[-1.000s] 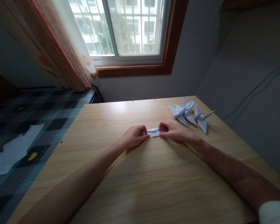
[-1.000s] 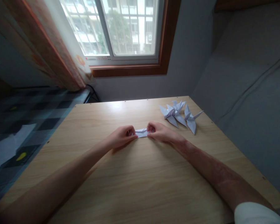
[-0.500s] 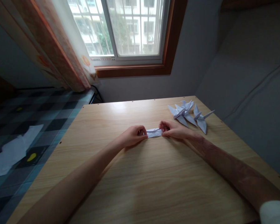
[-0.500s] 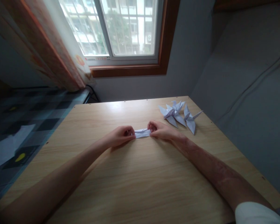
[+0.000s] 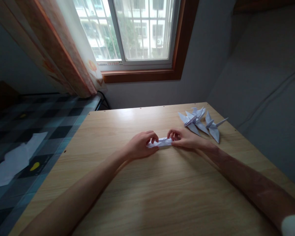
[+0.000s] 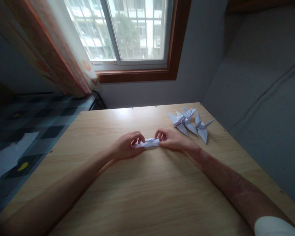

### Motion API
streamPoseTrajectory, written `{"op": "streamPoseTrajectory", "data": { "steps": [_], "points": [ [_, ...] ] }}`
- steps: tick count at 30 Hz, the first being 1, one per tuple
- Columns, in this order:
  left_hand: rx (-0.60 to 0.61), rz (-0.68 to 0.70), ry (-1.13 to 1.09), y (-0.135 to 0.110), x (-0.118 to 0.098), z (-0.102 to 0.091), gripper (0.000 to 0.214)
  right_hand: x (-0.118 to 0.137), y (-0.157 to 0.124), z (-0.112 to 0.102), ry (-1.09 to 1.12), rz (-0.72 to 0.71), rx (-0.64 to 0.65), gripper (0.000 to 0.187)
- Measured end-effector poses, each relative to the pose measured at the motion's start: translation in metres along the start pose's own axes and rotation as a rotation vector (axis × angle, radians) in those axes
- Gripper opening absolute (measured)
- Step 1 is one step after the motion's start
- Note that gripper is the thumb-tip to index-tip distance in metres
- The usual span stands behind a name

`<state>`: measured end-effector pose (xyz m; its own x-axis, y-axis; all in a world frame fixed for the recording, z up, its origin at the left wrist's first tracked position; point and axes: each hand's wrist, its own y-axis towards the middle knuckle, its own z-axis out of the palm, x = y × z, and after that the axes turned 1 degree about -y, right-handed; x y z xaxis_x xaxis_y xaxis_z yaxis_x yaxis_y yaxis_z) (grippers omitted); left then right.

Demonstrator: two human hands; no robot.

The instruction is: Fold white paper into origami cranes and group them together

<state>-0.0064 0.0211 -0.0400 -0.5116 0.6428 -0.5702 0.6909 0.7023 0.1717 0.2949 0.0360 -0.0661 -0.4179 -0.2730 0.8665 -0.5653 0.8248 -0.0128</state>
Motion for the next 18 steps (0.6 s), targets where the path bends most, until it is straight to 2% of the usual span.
{"op": "streamPoseTrajectory", "data": {
  "steps": [2,7,11,13,15,18],
  "points": [
    [-0.035,0.048,0.109,0.001,-0.002,0.005,0.027,0.005,-0.002,0.004,-0.068,-0.022,-0.022,0.025],
    [0.036,0.098,0.211,0.001,0.001,0.01,0.03,0.024,-0.008,0.013,-0.211,-0.06,-0.107,0.019],
    [0.048,0.113,0.235,0.001,0.006,0.011,0.035,0.035,-0.009,0.017,-0.35,-0.182,-0.225,0.011],
    [0.045,0.139,0.24,0.002,0.007,0.011,0.037,0.034,-0.007,0.02,-0.401,-0.227,-0.279,0.012],
    [0.046,0.175,0.244,0.003,0.008,0.012,0.038,0.029,-0.005,0.025,-0.405,-0.238,-0.278,0.014],
    [0.043,0.216,0.24,0.003,0.009,0.012,0.037,0.019,-0.001,0.033,-0.362,-0.196,-0.315,0.014]
  ]
}}
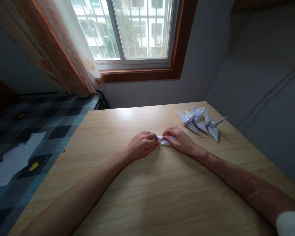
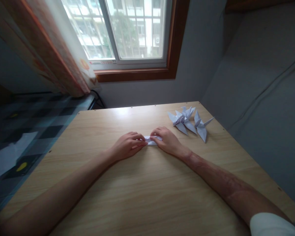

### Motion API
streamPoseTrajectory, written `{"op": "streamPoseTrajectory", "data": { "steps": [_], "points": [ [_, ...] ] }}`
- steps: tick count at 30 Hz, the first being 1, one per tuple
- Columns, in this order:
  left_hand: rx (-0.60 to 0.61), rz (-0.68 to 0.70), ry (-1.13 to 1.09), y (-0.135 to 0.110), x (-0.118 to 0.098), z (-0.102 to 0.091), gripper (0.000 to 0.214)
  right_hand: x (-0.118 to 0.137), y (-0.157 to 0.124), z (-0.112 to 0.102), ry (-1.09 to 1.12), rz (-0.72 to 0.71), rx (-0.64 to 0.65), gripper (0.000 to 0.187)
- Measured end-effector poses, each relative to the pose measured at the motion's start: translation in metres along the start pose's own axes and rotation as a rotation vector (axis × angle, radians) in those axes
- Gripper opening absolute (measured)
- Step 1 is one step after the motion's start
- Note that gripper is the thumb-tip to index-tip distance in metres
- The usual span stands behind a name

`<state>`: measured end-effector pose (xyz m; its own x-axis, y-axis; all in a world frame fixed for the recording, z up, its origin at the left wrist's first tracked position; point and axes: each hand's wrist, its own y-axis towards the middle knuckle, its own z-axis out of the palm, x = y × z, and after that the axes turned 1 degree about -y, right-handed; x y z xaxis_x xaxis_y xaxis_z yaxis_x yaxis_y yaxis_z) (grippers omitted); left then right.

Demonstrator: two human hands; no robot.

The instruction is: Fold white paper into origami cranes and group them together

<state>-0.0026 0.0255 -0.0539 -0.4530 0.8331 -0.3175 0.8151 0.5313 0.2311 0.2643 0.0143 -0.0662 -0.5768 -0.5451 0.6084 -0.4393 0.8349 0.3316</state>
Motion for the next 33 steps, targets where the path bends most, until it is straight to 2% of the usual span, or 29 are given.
{"op": "streamPoseTrajectory", "data": {
  "steps": [4,7,13,18,21,30,33],
  "points": [
    [-0.009,0.013,-0.019,-0.002,0.001,0.001,0.032,-0.006,-0.001,0.009,-0.001,0.085,-0.088,0.014],
    [-0.013,0.013,-0.011,-0.002,0.002,0.002,0.03,-0.008,-0.001,0.011,-0.001,0.116,-0.101,0.012],
    [-0.122,0.125,0.053,-0.002,0.008,0.011,0.027,-0.006,-0.003,0.018,0.005,0.093,-0.158,0.005],
    [-0.183,0.149,0.093,-0.001,0.011,0.016,0.028,-0.001,-0.006,0.023,-0.07,0.01,-0.224,0.011],
    [-0.191,0.154,0.116,-0.001,0.01,0.016,0.027,0.0,-0.007,0.023,-0.116,-0.08,-0.218,0.014],
    [-0.253,0.098,0.122,-0.003,0.007,0.017,0.025,-0.007,-0.009,0.011,-0.162,-0.306,-0.088,0.011],
    [-0.234,0.11,0.178,-0.004,0.008,0.016,0.026,-0.007,-0.009,0.005,-0.156,-0.371,-0.032,0.011]
  ]
}}
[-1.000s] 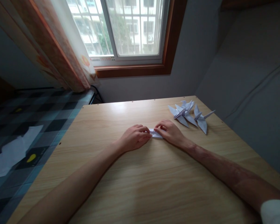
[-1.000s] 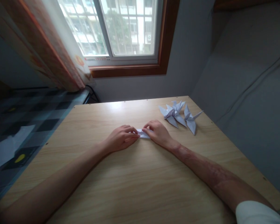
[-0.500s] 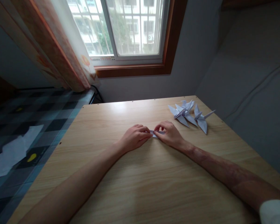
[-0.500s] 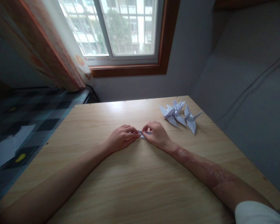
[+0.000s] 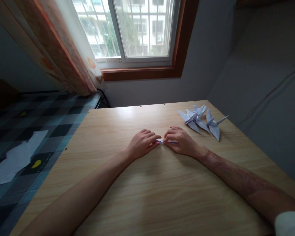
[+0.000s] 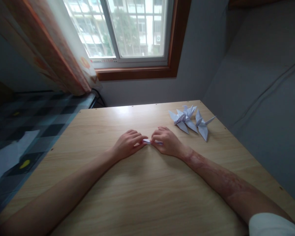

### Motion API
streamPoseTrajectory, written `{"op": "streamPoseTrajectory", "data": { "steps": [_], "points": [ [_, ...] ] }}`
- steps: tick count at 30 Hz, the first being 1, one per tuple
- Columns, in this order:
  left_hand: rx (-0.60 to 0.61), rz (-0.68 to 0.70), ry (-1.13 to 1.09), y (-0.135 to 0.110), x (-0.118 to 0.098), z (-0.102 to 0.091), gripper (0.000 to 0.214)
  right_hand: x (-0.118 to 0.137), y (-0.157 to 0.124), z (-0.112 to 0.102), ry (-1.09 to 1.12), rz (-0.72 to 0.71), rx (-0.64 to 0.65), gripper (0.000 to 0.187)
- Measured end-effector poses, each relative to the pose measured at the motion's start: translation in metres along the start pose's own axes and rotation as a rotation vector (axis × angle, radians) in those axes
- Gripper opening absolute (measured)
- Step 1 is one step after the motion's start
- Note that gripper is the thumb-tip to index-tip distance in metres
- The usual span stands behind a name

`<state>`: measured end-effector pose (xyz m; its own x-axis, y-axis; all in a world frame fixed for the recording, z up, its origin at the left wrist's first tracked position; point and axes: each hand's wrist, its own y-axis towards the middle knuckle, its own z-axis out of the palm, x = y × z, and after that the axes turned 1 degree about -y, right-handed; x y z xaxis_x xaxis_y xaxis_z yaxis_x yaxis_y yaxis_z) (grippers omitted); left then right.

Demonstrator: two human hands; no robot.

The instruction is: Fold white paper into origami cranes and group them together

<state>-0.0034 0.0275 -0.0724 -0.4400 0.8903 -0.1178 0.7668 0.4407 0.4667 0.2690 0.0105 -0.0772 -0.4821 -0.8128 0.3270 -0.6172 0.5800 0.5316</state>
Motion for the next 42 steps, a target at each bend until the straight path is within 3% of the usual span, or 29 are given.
{"op": "streamPoseTrajectory", "data": {
  "steps": [4,10,17,23,29,33,37,42],
  "points": [
    [-0.005,0.035,0.065,0.0,0.002,-0.001,0.028,-0.005,0.001,-0.007,-0.018,-0.091,0.049,0.009],
    [0.022,0.059,-0.032,0.002,0.001,-0.002,0.024,-0.013,0.0,-0.013,-0.028,-0.157,0.111,0.01],
    [-0.001,0.078,0.024,-0.002,0.001,0.003,0.024,-0.013,-0.002,-0.005,-0.066,-0.15,0.006,0.016],
    [-0.043,-0.099,-0.104,-0.002,0.0,0.0,0.025,-0.01,-0.001,-0.001,-0.171,-0.116,-0.077,0.014],
    [-0.066,-0.338,-0.492,0.003,-0.003,-0.001,0.018,-0.01,-0.002,0.0,-0.174,0.001,-0.095,0.014],
    [0.008,-0.444,-0.716,0.007,-0.009,-0.004,0.022,-0.009,-0.003,-0.001,-0.127,-0.011,-0.072,0.012],
    [0.023,-0.473,-0.72,0.008,-0.014,-0.007,0.023,-0.006,-0.003,-0.003,-0.118,-0.06,-0.064,0.008],
    [-0.085,-0.551,-0.711,0.009,-0.016,-0.005,0.027,-0.001,-0.001,-0.004,-0.133,-0.055,-0.126,0.006]
  ]
}}
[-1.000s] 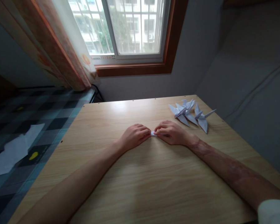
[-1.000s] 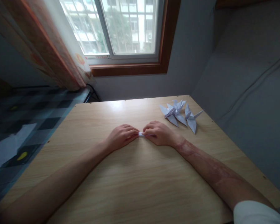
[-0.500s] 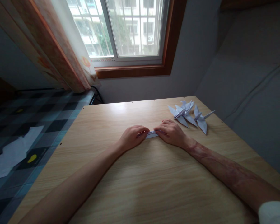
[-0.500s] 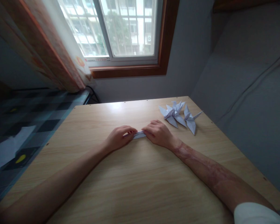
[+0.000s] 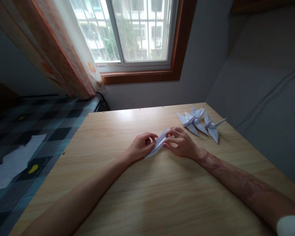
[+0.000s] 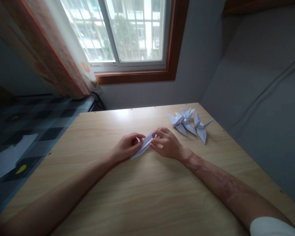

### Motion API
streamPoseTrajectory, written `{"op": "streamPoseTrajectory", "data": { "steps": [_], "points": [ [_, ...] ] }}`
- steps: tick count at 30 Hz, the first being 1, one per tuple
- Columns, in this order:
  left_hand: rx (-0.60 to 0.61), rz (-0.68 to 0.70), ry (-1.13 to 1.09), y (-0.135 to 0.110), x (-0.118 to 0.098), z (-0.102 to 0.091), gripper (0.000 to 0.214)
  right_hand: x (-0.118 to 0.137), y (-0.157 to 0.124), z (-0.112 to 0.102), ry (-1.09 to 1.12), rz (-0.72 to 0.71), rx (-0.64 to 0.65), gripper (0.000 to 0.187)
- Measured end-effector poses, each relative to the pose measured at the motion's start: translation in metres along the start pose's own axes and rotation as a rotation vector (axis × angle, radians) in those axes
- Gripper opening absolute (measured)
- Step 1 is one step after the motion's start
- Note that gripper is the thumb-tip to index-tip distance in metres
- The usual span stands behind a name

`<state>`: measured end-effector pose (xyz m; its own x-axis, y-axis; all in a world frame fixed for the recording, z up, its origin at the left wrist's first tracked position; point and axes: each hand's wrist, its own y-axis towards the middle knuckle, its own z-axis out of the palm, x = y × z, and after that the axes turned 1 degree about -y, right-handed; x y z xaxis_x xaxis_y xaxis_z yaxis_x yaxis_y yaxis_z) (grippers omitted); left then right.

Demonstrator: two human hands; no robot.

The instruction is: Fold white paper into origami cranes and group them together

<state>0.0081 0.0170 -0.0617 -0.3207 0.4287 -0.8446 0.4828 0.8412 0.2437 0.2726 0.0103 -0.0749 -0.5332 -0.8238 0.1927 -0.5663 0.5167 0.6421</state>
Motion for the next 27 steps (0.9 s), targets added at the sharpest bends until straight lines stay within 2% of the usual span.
{"op": "streamPoseTrajectory", "data": {
  "steps": [4,8,10,13,16,19,24,27],
  "points": [
    [-0.077,-0.062,-0.099,0.0,-0.002,0.004,0.028,0.008,0.004,0.004,0.051,0.112,-0.061,0.009],
    [-0.166,-0.071,-0.171,-0.004,-0.008,0.011,0.024,0.02,0.008,0.01,0.178,0.424,-0.159,0.025],
    [-0.17,-0.067,-0.185,-0.007,-0.011,0.013,0.024,0.024,0.009,0.013,0.28,0.572,-0.145,0.03],
    [-0.102,-0.058,-0.22,-0.009,-0.013,0.014,0.027,0.026,0.009,0.019,0.466,0.692,-0.139,0.027],
    [-0.037,-0.062,-0.294,-0.009,-0.013,0.013,0.031,0.022,0.008,0.026,0.641,0.73,-0.163,0.022],
    [-0.022,-0.097,-0.355,-0.008,-0.011,0.012,0.037,0.019,0.006,0.032,0.777,0.73,-0.185,0.023],
    [-0.053,-0.19,-0.382,-0.008,-0.006,0.012,0.04,0.022,0.003,0.034,0.831,0.668,-0.122,0.026],
    [-0.097,-0.182,-0.388,-0.006,-0.005,0.012,0.041,0.026,0.003,0.033,0.904,0.698,-0.132,0.029]
  ]
}}
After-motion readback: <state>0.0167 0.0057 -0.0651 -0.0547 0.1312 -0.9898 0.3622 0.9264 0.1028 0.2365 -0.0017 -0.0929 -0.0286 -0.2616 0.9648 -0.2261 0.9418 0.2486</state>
